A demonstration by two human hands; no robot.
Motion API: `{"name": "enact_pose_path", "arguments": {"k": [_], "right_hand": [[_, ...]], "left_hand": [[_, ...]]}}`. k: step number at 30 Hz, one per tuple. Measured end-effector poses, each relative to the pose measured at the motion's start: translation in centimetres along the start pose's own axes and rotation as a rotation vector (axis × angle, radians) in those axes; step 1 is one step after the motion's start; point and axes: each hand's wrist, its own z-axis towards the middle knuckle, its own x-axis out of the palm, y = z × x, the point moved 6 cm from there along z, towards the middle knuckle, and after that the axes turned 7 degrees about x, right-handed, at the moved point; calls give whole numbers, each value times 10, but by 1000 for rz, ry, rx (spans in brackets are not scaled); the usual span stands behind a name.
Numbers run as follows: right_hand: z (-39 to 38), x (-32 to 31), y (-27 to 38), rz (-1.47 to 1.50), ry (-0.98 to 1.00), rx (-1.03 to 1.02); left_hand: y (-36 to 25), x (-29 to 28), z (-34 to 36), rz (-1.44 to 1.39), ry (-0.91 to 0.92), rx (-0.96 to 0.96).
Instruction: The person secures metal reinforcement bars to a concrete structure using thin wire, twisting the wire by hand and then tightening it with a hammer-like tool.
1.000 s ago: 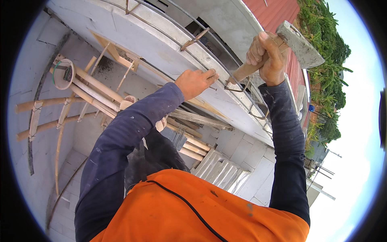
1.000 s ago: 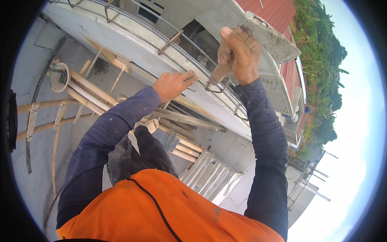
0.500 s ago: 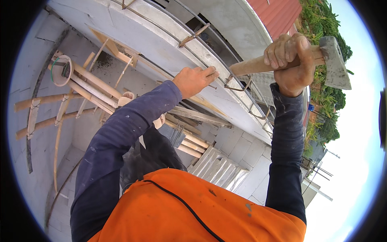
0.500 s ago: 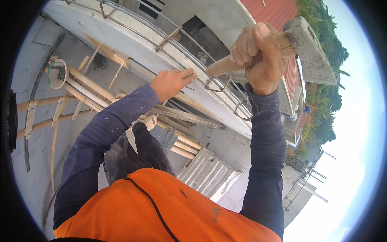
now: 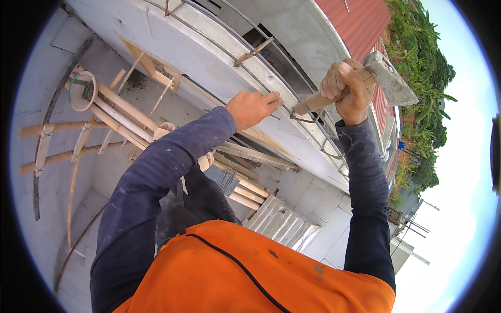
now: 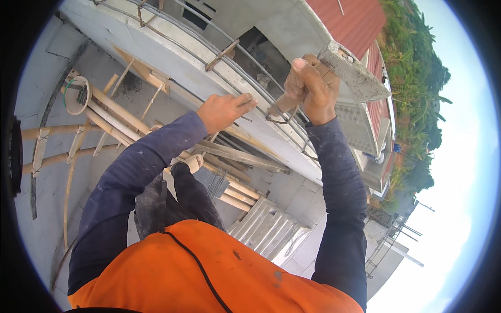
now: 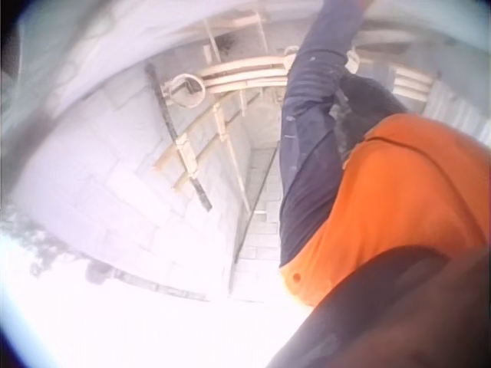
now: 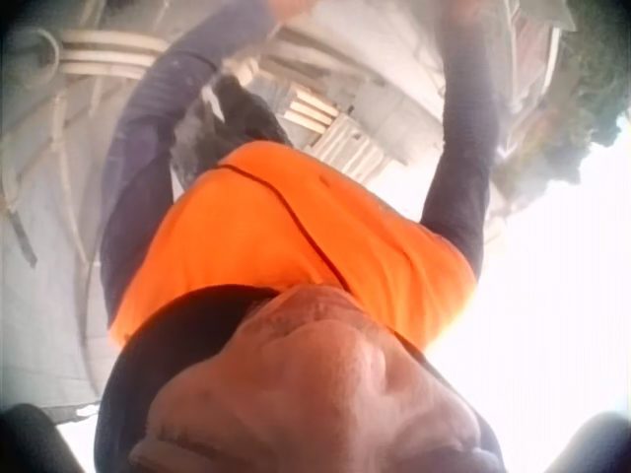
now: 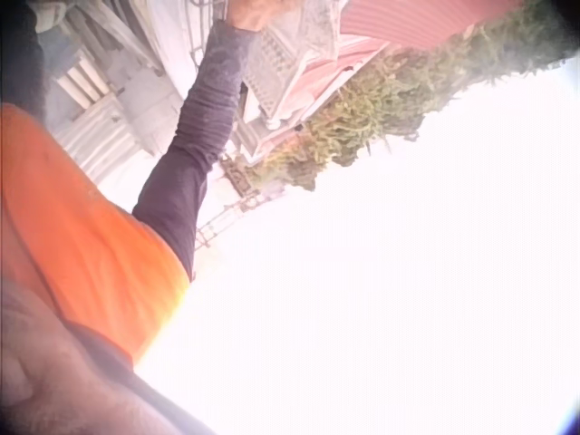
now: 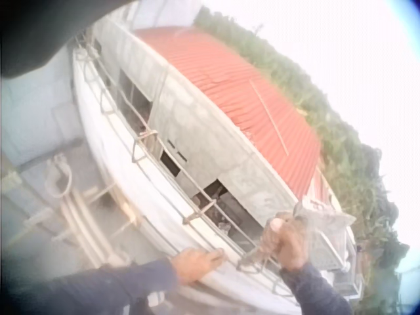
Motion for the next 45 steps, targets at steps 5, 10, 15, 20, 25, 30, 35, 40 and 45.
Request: {"name": "enact_pose_path", "arguments": {"k": [5, 10, 15, 20, 25, 30, 35, 40, 45], "right_hand": [[-6, 20, 48, 22, 213, -251], [-7, 1, -6, -33, -3, 27], [-3, 14, 46, 54, 254, -225], [-17, 1, -13, -25, 68, 29], [-15, 11, 34, -4, 164, -223], [-16, 0, -8, -38, 68, -52], [-14, 4, 25, 62, 170, -235], [-15, -8, -13, -88, 57, -80], [-33, 4, 67, -42, 104, -326]], "left_hand": [[0, 3, -10, -3, -23, -3], [-4, 0, -4, 8, -28, 17], [1, -4, -4, 25, -25, -21], [2, -2, 1, 8, -17, 7], [-2, 3, -5, 16, -21, -3], [-2, -1, -1, -2, 35, -6], [2, 6, -5, 1, 19, -16], [-4, -1, -1, -30, 65, -13], [0, -14, 5, -2, -3, -36]]}}
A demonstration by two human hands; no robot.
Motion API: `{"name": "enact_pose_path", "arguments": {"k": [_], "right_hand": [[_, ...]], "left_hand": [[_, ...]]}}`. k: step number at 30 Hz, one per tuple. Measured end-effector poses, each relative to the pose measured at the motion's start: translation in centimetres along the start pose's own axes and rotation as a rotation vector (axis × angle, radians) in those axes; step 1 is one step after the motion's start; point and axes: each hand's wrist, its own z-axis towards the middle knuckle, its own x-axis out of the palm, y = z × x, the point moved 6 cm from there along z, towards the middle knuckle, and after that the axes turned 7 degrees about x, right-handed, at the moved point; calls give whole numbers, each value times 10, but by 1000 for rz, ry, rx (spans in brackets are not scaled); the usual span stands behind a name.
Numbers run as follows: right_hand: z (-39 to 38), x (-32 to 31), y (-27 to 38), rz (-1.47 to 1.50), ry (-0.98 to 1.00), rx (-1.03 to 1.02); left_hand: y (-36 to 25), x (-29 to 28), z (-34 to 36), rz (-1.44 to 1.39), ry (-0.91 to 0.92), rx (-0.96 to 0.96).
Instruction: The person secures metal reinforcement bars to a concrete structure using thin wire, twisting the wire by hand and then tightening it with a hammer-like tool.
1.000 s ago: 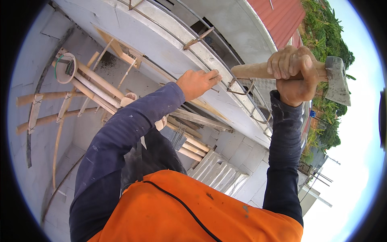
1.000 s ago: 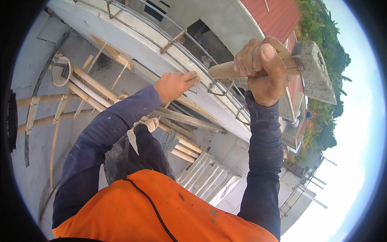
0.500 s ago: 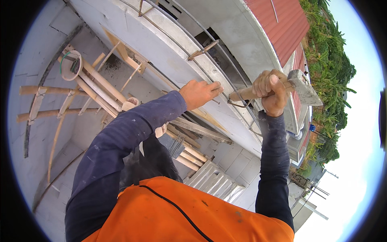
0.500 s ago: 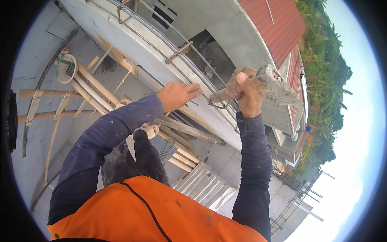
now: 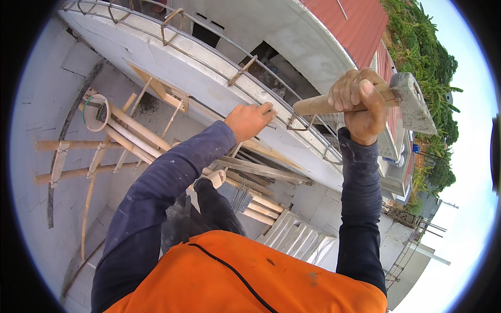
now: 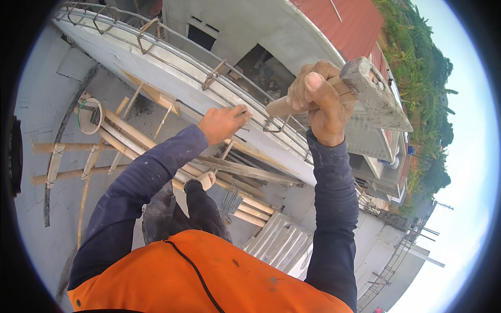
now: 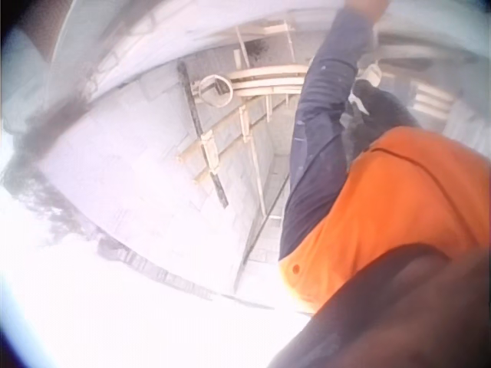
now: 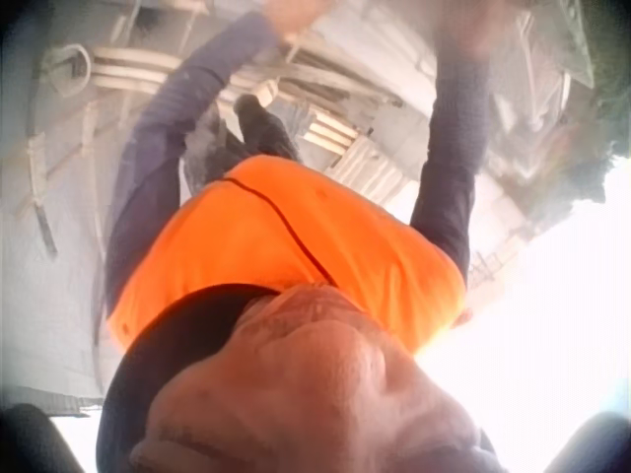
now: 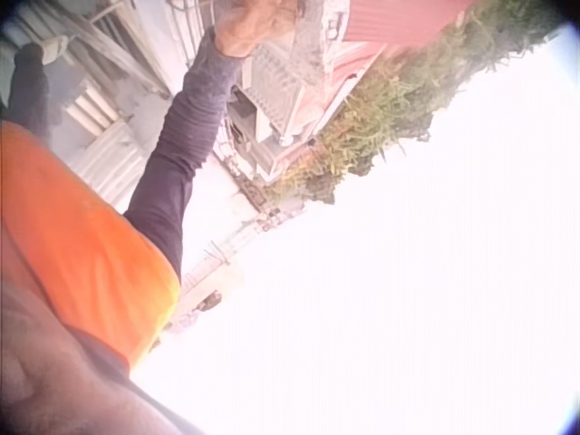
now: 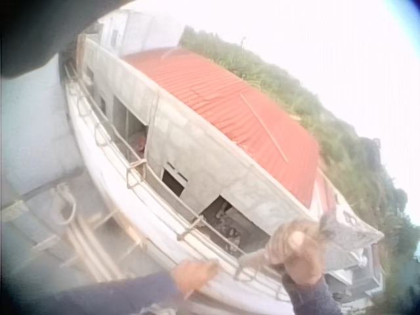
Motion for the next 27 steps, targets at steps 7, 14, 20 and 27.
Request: {"name": "enact_pose_path", "arguments": {"k": [7, 14, 20, 27], "right_hand": [[-69, -50, 144, 35, 29, -328], [-155, -34, 123, 189, -313, -308], [-224, 29, 20, 254, -827, 394], [-246, 134, -81, 194, -805, 824]], "left_hand": [[-6, -14, 32, 54, 40, 112], [-2, -16, 31, 38, 131, 72], [-18, -62, -10, -215, -44, 8], [46, -129, -111, -279, -102, -312]]}}
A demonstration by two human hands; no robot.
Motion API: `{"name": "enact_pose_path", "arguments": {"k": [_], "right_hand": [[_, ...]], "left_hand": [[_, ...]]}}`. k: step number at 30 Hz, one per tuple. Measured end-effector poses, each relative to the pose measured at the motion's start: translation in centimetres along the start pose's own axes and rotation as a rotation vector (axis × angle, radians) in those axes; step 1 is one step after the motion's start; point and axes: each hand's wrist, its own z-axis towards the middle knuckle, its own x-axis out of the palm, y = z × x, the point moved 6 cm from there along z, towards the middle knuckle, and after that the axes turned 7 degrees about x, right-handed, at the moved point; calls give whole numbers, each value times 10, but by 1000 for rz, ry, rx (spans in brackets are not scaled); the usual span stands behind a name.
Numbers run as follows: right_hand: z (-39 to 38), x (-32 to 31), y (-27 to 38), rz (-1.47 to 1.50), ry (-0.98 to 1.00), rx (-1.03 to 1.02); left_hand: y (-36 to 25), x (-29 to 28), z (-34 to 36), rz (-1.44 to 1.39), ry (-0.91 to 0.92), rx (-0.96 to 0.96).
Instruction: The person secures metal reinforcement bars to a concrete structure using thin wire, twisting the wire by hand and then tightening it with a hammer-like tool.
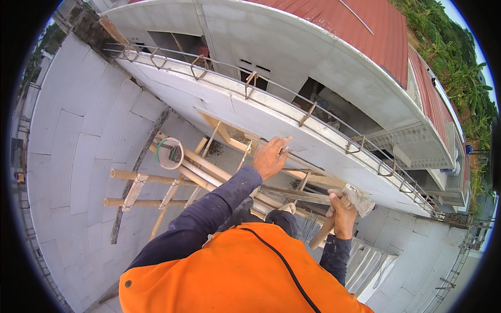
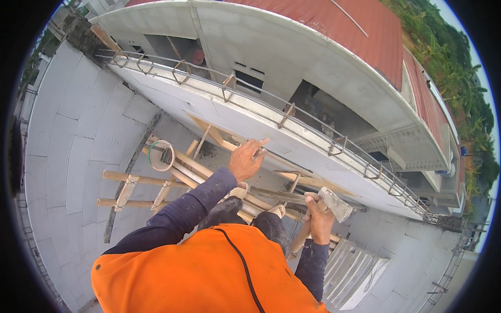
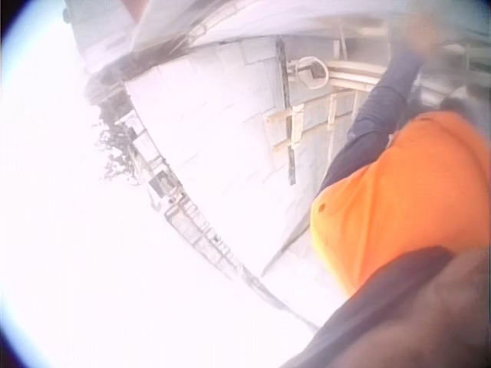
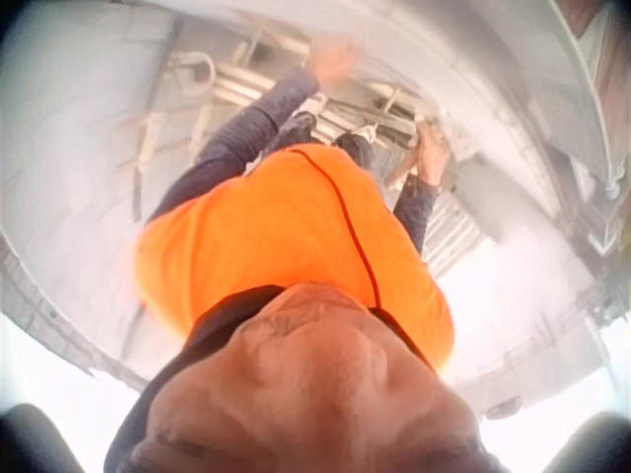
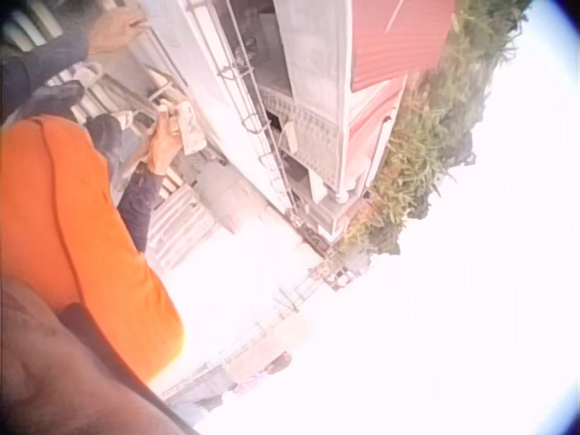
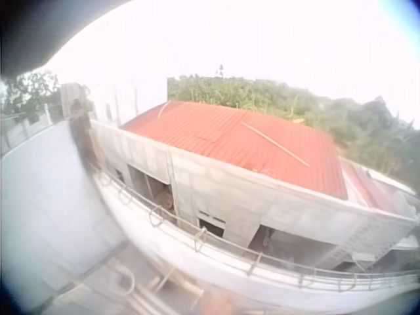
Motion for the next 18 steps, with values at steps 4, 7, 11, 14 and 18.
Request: {"name": "enact_pose_path", "arguments": {"k": [4, 7, 11, 14, 18], "right_hand": [[-6, 47, -8, -34, 66, 11], [-16, 58, 11, -144, 90, -19], [-19, 57, 18, -244, 107, -72], [-18, 66, 21, -170, 162, -118], [-20, 90, 35, -65, 172, -151]], "left_hand": [[84, -57, 48, 378, 28, -16], [109, -49, 63, 558, 216, 2], [112, -53, 56, 557, 327, -19], [99, -63, 41, 503, 313, -63], [30, -46, -7, 145, 217, -159]]}}
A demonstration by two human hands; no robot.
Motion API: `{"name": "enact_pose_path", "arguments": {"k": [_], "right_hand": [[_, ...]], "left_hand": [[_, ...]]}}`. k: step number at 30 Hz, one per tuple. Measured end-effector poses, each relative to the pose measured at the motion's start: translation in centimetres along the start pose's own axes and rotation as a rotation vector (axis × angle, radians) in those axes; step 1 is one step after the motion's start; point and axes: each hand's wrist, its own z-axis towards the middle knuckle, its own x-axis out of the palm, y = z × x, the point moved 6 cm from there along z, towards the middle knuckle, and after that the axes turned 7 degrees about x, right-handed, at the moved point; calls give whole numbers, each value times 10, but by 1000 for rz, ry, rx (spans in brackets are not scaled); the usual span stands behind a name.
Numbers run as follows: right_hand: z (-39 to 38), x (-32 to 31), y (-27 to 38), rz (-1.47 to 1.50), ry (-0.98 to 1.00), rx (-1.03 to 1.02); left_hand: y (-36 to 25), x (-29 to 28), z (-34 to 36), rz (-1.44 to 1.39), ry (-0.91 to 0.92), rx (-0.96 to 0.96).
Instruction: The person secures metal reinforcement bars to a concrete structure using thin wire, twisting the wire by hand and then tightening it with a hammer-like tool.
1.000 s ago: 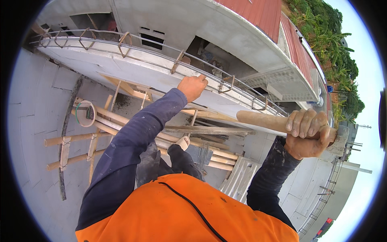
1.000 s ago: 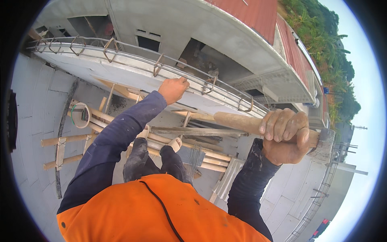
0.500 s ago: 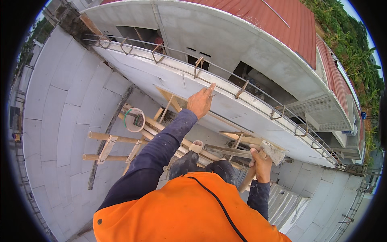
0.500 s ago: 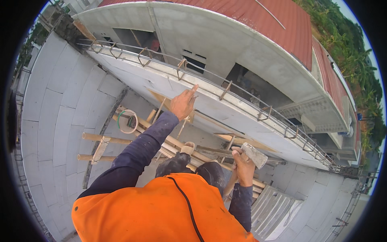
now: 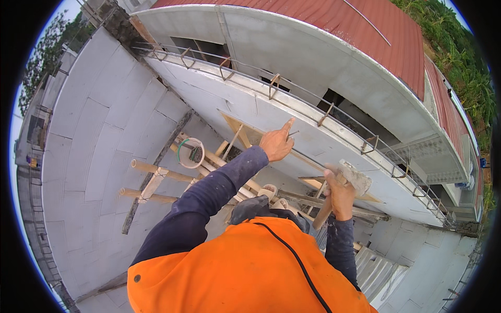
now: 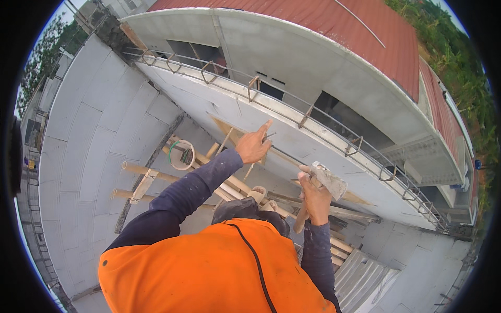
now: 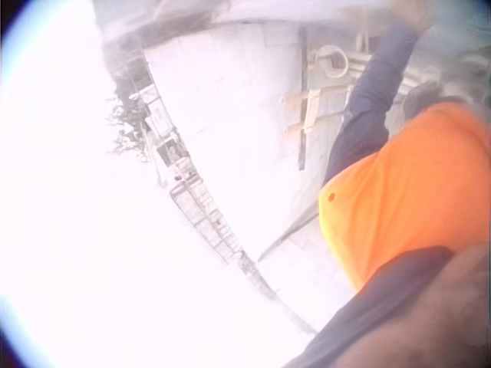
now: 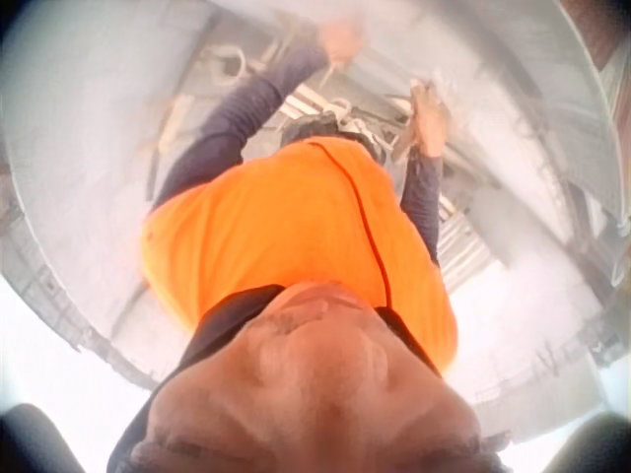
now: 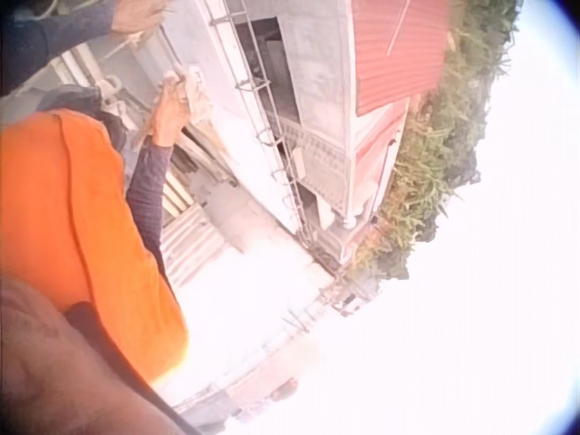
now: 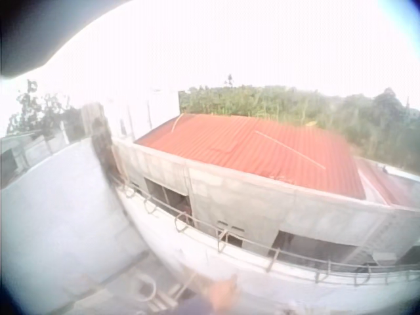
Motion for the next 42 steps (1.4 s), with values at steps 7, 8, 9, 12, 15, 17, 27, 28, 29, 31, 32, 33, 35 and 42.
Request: {"name": "enact_pose_path", "arguments": {"k": [7, 8, 9, 12, 15, 17, 27, 28, 29, 31, 32, 33, 35, 42], "right_hand": [[28, 52, 13, -106, 127, -116], [25, 60, 12, -95, 131, -86], [25, 71, 19, -77, 147, -73], [28, 84, 24, 15, 213, -57], [38, 104, 34, 60, 198, -22], [44, 126, 38, 110, 147, -1], [53, 215, 55, 274, -91, 28], [52, 219, 54, 269, -107, 32], [52, 223, 55, 257, -113, 20], [49, 230, 55, 233, -124, 4], [47, 230, 52, 226, -128, 9], [47, 231, 51, 225, -121, 8], [47, 235, 52, 190, -81, 5], [44, 284, 44, 49, 50, 53]], "left_hand": [[-67, -8, -47, -714, 190, -7], [-69, -14, -52, -864, 243, -60], [-70, -27, -53, -998, 282, -111], [-60, -32, -45, -1247, 442, -109], [-49, -50, -36, -1310, 589, -88], [-31, -59, -34, -1324, 619, -86], [111, -110, -26, -1118, 546, -191], [121, -115, -26, -1147, 532, -210], [130, -118, -26, -1177, 517, -230], [138, -131, -17, -1461, 432, -283], [141, -134, -15, -1603, 381, -311], [143, -139, -14, -1587, 343, -303], [140, -143, -10, -1559, 262, -285], [162, -161, -55, -1477, 97, -311]]}}
